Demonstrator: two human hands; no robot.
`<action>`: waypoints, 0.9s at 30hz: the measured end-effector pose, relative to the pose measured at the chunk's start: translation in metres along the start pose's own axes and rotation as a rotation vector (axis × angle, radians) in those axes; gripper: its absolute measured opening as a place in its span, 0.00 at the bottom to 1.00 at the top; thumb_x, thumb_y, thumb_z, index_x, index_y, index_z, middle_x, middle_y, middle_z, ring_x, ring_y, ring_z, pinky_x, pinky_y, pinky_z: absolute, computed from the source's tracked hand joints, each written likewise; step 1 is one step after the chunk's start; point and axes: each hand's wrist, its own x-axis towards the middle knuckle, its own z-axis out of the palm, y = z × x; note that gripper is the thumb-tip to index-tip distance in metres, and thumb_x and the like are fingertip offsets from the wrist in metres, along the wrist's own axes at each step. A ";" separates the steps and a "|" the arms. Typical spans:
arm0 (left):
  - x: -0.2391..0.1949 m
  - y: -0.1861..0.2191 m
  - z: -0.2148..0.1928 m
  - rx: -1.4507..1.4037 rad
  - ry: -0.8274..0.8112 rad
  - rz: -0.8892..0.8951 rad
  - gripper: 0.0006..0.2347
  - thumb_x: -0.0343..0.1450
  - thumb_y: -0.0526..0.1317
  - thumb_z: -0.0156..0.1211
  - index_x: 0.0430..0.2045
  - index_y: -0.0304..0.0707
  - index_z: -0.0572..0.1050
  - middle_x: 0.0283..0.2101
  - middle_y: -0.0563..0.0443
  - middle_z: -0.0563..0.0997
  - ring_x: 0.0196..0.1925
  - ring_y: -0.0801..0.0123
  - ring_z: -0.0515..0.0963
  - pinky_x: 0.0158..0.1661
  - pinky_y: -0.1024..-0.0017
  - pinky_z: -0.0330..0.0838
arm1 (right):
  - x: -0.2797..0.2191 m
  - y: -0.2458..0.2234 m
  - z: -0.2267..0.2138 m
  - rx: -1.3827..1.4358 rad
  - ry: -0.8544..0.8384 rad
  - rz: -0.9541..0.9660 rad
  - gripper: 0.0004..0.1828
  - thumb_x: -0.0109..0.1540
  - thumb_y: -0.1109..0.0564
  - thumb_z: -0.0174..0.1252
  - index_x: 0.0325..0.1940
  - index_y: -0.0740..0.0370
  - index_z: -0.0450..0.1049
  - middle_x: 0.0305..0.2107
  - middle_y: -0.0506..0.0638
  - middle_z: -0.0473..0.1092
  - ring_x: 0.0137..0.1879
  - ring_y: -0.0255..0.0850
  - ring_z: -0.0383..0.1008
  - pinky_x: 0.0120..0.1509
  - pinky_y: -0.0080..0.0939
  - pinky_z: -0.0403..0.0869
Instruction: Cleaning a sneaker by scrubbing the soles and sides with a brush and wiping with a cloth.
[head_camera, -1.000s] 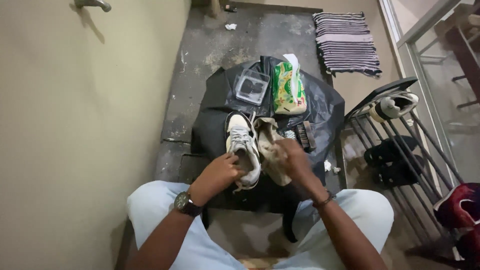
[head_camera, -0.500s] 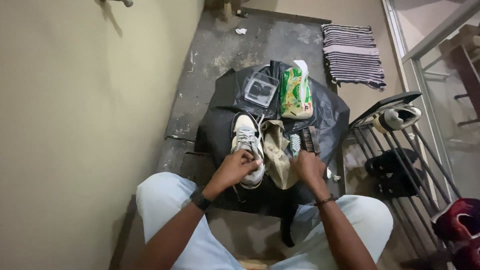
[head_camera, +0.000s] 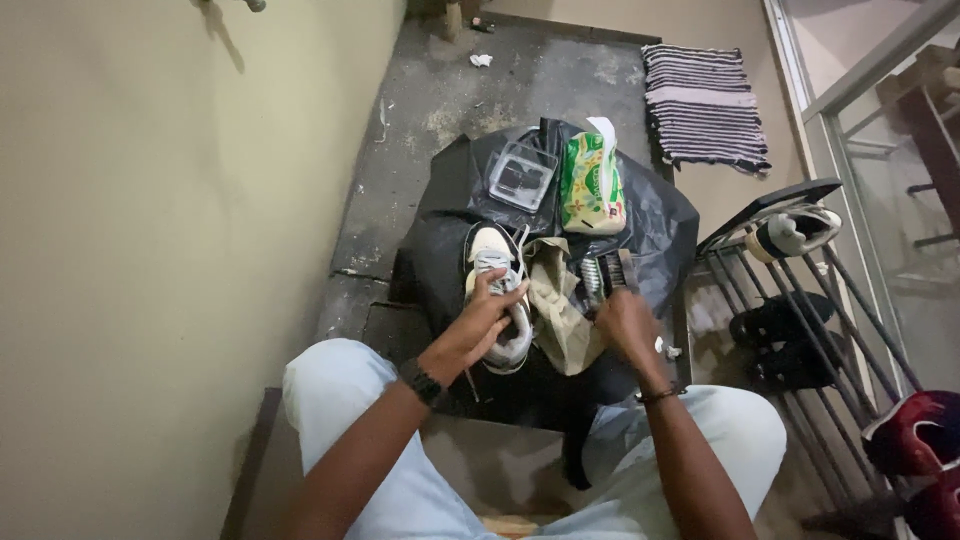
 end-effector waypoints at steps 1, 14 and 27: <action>-0.005 0.006 0.006 0.002 -0.002 0.002 0.34 0.70 0.45 0.69 0.67 0.45 0.52 0.56 0.40 0.51 0.69 0.46 0.57 0.70 0.46 0.40 | 0.000 -0.004 -0.004 0.002 0.003 0.000 0.14 0.65 0.56 0.56 0.39 0.73 0.80 0.32 0.70 0.78 0.44 0.66 0.81 0.44 0.64 0.77; 0.005 -0.009 0.002 0.334 0.303 0.282 0.20 0.72 0.41 0.61 0.61 0.47 0.74 0.31 0.45 0.81 0.35 0.65 0.77 0.43 0.65 0.69 | 0.013 -0.006 0.029 0.482 0.361 -0.229 0.04 0.66 0.62 0.60 0.42 0.64 0.72 0.29 0.61 0.76 0.40 0.60 0.79 0.48 0.56 0.73; -0.014 0.046 -0.016 0.209 0.508 0.504 0.11 0.69 0.33 0.62 0.45 0.38 0.78 0.27 0.51 0.74 0.29 0.72 0.70 0.34 0.74 0.66 | 0.026 -0.002 0.028 0.599 0.345 -0.302 0.18 0.68 0.67 0.54 0.60 0.75 0.62 0.34 0.67 0.75 0.43 0.65 0.77 0.47 0.64 0.71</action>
